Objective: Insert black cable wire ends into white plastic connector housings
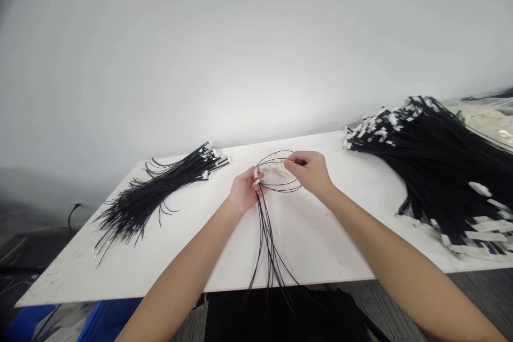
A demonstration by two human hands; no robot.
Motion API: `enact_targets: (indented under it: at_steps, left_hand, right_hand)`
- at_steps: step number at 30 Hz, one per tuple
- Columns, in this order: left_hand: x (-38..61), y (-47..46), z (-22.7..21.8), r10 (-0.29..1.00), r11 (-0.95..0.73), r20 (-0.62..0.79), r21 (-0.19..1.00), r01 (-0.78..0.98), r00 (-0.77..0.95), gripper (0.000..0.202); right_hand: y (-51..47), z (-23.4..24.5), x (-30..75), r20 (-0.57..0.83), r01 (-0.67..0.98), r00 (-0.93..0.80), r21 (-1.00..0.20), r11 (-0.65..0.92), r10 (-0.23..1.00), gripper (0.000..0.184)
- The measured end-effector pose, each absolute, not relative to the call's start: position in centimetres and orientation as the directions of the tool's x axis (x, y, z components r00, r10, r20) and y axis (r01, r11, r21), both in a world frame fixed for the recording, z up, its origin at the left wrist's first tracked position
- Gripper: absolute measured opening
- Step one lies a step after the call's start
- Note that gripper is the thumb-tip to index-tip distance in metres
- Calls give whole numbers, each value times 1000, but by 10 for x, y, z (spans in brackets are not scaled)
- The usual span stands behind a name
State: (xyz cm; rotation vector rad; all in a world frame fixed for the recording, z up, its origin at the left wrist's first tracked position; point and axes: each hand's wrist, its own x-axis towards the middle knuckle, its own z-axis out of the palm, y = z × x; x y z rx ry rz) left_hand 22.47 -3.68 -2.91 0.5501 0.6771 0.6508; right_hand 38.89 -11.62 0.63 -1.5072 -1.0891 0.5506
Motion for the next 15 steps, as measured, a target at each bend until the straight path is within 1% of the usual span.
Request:
enact_targets:
  at_steps: [15]
  left_hand:
    - [225, -35, -30, 692, 679, -401, 644, -352, 601, 21]
  right_hand:
    - [-116, 2, 389, 217, 386, 447, -922, 32, 868, 10]
